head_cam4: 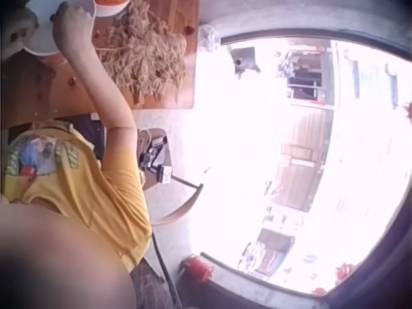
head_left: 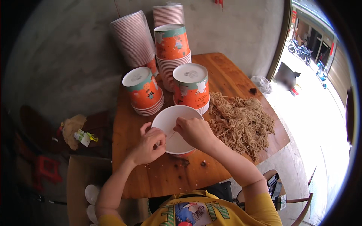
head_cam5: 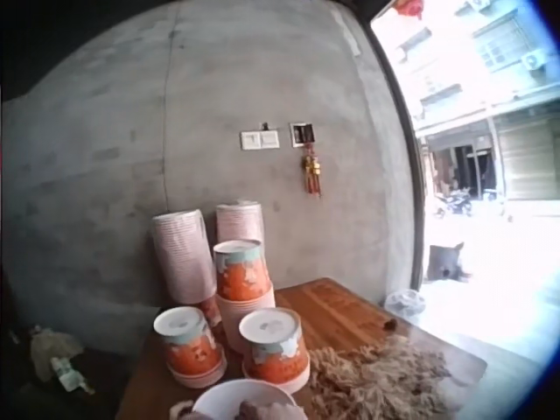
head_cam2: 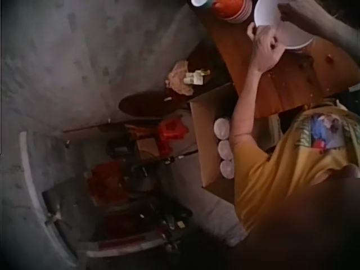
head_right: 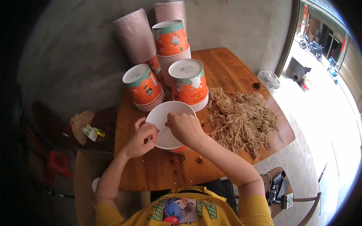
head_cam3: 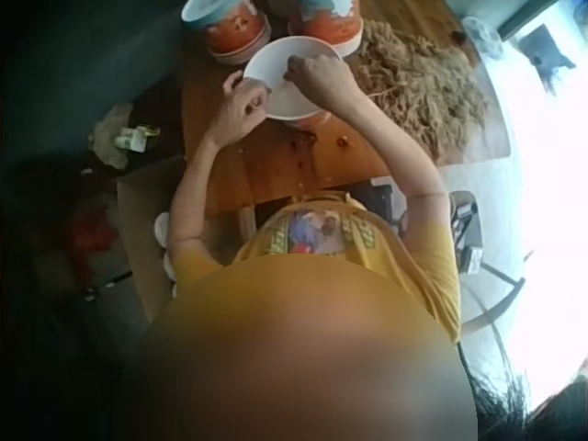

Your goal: Manually separating and placing fibrous material into paper cups on a wooden table.

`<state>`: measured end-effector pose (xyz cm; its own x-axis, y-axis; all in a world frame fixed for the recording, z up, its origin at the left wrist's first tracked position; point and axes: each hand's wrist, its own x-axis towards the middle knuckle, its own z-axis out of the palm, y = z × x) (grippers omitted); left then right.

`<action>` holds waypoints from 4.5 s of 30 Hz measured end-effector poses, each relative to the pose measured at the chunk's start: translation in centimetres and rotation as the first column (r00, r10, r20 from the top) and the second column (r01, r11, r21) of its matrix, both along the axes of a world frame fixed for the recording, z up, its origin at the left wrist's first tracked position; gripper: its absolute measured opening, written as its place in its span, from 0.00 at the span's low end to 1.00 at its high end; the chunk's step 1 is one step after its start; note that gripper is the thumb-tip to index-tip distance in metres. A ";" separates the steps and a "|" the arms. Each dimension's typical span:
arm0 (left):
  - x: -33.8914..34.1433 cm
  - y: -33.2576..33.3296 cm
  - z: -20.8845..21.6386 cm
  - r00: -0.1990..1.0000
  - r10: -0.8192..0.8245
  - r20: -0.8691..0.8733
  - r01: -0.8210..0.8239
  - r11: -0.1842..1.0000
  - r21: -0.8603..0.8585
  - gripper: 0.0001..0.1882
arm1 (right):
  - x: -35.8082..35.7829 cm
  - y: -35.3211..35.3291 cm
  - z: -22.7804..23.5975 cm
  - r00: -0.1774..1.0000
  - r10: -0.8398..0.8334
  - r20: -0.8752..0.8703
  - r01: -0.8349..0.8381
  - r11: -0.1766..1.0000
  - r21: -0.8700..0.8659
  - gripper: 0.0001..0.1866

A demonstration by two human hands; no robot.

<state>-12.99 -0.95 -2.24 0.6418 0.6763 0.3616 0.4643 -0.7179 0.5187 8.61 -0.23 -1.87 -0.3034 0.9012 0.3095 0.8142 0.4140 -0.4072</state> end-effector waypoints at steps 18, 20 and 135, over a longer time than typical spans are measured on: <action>-2.3 0.8 2.7 0.897 0.027 -0.442 0.247 0.798 0.549 0.04 | 9.2 1.0 3.1 0.232 -0.209 -0.950 -0.614 0.726 -0.310 0.06; -3.6 1.5 2.4 0.886 0.059 -0.460 0.235 0.799 0.554 0.03 | 12.6 1.1 1.0 -0.012 -0.166 -0.986 -0.695 0.710 -0.111 0.07; 5.3 1.2 1.8 0.982 0.132 -0.133 -0.186 0.777 -0.601 0.05 | 2.3 -3.4 -4.3 0.803 0.040 -0.594 -0.123 0.987 -0.100 0.09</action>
